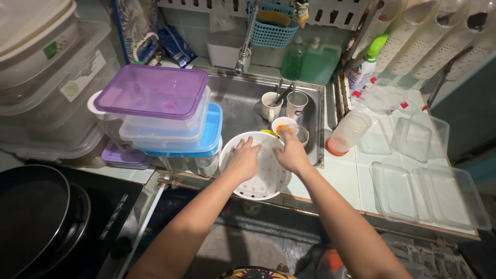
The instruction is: The person takes plastic food containers and lids out of a bag and matches each container with its lid, snapping lids onto containers and stacking the matched sets on the counter next to the sink. They also screw a cap onto a plastic bottle and place a straw into a tumbler.
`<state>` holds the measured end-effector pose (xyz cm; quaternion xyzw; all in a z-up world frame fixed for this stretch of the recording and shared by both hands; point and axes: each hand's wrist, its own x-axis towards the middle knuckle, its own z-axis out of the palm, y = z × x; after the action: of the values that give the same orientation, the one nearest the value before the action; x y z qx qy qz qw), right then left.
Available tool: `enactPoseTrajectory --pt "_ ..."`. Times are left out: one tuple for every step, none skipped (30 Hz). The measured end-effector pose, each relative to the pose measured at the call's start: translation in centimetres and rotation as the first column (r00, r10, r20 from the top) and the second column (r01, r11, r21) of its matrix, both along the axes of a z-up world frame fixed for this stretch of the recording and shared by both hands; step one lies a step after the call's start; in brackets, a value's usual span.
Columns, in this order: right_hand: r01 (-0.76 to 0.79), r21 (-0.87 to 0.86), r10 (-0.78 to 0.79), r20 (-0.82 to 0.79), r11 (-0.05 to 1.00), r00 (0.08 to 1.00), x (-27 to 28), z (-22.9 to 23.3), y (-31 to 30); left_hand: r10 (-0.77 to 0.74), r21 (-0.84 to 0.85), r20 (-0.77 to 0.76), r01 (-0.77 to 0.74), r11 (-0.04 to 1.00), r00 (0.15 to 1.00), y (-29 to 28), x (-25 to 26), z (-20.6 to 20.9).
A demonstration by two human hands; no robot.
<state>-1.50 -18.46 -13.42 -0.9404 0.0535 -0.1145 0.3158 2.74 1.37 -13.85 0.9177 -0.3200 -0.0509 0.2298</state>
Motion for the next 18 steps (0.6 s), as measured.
enactPoseTrajectory --pt "-0.111 -0.164 0.120 0.048 0.980 0.992 -0.7 0.8 -0.3 -0.066 0.060 -0.036 0.068 0.996 0.997 0.5 -0.1 -0.1" --pt "-0.195 -0.245 0.177 -0.094 0.950 0.980 -1.4 1.6 -0.5 -0.128 0.118 -0.075 0.136 0.984 0.989 1.0 -0.1 0.0" --pt "-0.286 -0.310 0.217 -0.240 0.907 0.946 -2.1 2.4 -0.6 -0.185 0.138 -0.120 0.201 0.970 0.975 1.6 0.1 0.2" --pt "-0.378 -0.357 0.236 -0.382 0.854 0.894 -2.5 3.2 -0.4 -0.243 0.157 -0.165 0.269 0.950 0.956 2.1 0.6 0.5" --pt "-0.398 -0.345 0.241 -0.416 0.850 0.877 -2.6 3.8 0.0 -0.298 0.172 -0.210 0.335 0.926 0.931 2.3 1.0 0.8" --pt "-0.419 -0.330 0.249 -0.452 0.846 0.857 -2.8 4.2 0.5 -0.305 0.232 -0.203 0.348 0.908 0.930 2.3 1.5 0.9" --pt "-0.440 -0.313 0.256 -0.487 0.842 0.835 -2.9 4.5 1.0 -0.314 0.290 -0.195 0.360 0.887 0.929 2.1 2.0 1.1" --pt "-0.446 -0.328 0.248 -0.499 0.833 0.830 -2.8 4.6 1.6 -0.319 0.348 -0.185 0.365 0.863 0.930 2.1 2.4 1.1" --pt "-0.453 -0.343 0.240 -0.512 0.823 0.825 -2.8 4.6 2.2 -0.314 0.379 -0.194 0.367 0.850 0.929 1.8 2.6 1.1" --pt "-0.460 -0.358 0.233 -0.524 0.812 0.819 -2.7 4.6 2.7 -0.308 0.410 -0.203 0.367 0.835 0.929 1.5 2.7 0.9" --pt "-0.466 -0.357 0.222 -0.548 0.809 0.806 -2.7 4.4 3.2 -0.303 0.440 -0.212 0.367 0.820 0.929 1.4 2.8 0.8" --pt "-0.468 -0.359 0.207 -0.571 0.807 0.794 -2.7 4.3 3.4 -0.302 0.464 -0.204 0.364 0.808 0.931 1.1 2.7 0.6" --pt "-0.470 -0.360 0.191 -0.593 0.806 0.782 -2.6 4.2 3.5 -0.302 0.487 -0.197 0.360 0.796 0.933 1.0 2.5 0.5" --pt "-0.466 -0.361 0.192 -0.587 0.808 0.786 -2.6 4.1 3.4 -0.303 0.509 -0.189 0.357 0.783 0.934 0.7 2.4 0.4" --pt "-0.463 -0.361 0.193 -0.581 0.810 0.791 -2.4 4.1 3.3 -0.297 0.527 -0.185 0.350 0.775 0.937 0.3 2.4 0.6" --pt "-0.461 -0.358 0.197 -0.576 0.812 0.793 -2.4 4.0 3.3 -0.289 0.546 -0.183 0.342 0.765 0.940 0.0 2.2 0.8" --pt "-0.476 -0.369 0.219 -0.559 0.798 0.800 -2.1 3.9 3.2 -0.281 0.565 -0.181 0.334 0.755 0.942 -0.2 1.9 1.1" --pt "-0.488 -0.377 0.239 -0.544 0.787 0.805 -2.2 3.7 3.2 -0.265 0.602 -0.181 0.320 0.731 0.947 -0.5 1.5 1.4"
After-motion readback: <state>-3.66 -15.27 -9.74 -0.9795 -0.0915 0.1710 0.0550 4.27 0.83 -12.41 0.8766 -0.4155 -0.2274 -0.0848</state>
